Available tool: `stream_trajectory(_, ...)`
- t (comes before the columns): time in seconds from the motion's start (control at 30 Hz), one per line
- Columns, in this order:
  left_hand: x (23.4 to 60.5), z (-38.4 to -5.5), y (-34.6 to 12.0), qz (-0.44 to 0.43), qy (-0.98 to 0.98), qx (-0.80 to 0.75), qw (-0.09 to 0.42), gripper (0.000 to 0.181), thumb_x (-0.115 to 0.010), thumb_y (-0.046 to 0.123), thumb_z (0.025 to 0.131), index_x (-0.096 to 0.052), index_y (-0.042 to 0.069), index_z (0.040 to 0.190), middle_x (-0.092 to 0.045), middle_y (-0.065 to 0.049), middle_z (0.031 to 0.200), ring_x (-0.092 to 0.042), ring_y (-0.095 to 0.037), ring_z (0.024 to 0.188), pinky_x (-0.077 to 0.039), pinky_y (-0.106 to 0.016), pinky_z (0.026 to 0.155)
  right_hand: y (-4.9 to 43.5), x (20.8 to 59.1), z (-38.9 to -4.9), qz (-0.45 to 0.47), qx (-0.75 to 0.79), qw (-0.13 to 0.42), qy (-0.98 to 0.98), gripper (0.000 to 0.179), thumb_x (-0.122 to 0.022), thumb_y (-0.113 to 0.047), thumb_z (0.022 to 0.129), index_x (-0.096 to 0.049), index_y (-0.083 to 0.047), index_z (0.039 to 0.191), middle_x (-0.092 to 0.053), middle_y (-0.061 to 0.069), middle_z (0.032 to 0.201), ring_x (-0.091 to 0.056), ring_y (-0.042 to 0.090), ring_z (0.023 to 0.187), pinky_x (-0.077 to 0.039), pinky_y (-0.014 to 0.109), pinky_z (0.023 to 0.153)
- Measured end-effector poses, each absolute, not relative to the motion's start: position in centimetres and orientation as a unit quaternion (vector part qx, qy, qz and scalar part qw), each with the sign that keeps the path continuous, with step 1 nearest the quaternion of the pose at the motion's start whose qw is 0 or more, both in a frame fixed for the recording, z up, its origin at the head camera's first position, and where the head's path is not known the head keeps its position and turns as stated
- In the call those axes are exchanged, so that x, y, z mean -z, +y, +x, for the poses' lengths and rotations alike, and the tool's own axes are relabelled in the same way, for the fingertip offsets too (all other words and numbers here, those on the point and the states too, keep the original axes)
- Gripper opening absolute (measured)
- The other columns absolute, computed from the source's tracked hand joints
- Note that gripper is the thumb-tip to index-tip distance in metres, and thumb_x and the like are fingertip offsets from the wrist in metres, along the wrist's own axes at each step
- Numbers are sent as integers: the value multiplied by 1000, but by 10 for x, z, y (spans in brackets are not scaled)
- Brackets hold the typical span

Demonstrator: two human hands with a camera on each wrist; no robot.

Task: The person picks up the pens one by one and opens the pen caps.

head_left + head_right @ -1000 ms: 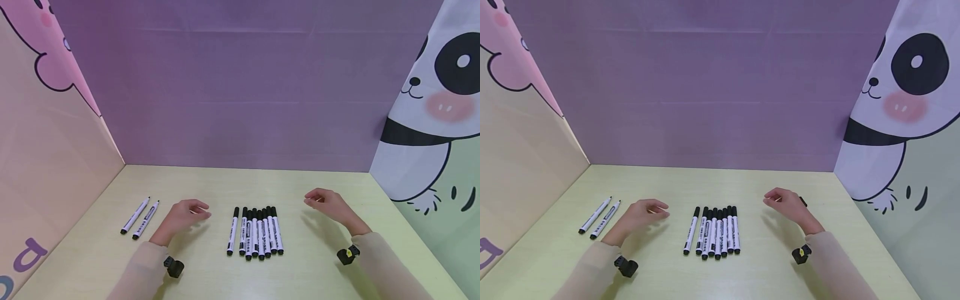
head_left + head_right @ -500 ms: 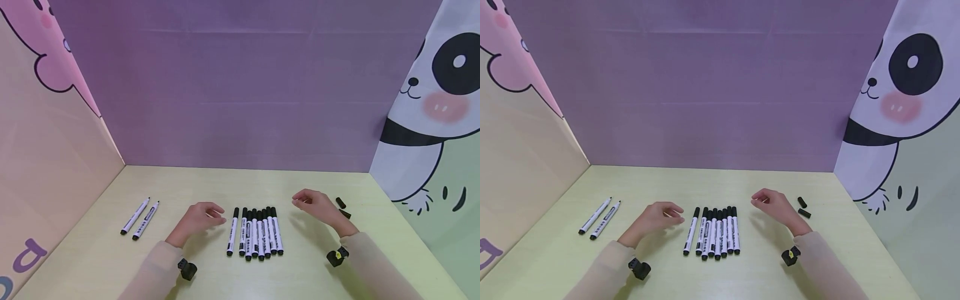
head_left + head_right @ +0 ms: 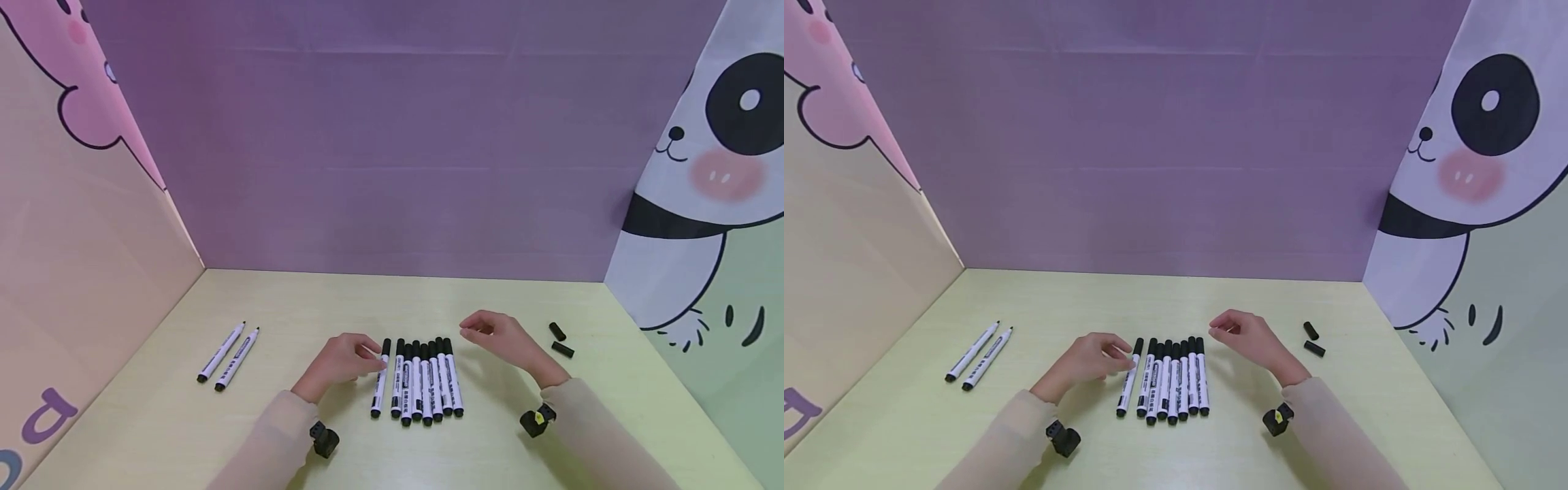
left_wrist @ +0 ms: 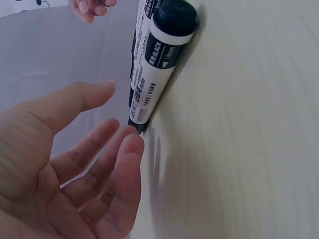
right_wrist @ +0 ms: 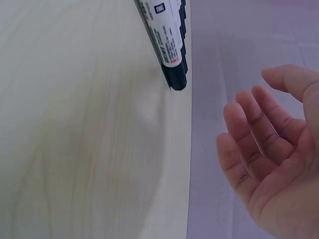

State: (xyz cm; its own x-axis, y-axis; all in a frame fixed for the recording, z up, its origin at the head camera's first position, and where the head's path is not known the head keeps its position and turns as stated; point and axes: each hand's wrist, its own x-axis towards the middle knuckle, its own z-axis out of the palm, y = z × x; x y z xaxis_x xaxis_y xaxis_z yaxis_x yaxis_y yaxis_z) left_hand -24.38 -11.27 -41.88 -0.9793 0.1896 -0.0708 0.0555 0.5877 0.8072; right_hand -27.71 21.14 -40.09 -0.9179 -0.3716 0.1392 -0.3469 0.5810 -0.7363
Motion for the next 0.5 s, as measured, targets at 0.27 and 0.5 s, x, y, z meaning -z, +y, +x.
stream_trajectory(0.27,419,-244,-108,67,896,-434,73,31,-85,26,80,-72,10,103,-67,0,87,-62,-16,64,-51,-30,57,204,404,-278,-217,414,19,884,29,-68,-30,97,-71,-5,113,-69,-3,99,-65,14,89,-51,35,78)
stream_trajectory(0.5,419,-243,-104,62,902,-422,71,37,-87,27,78,-68,8,104,-66,-1,86,-59,-17,58,-49,-31,57,197,405,-279,-225,420,25,879,27,-67,-27,98,-70,-5,113,-69,-2,100,-64,15,89,-51,36,77)
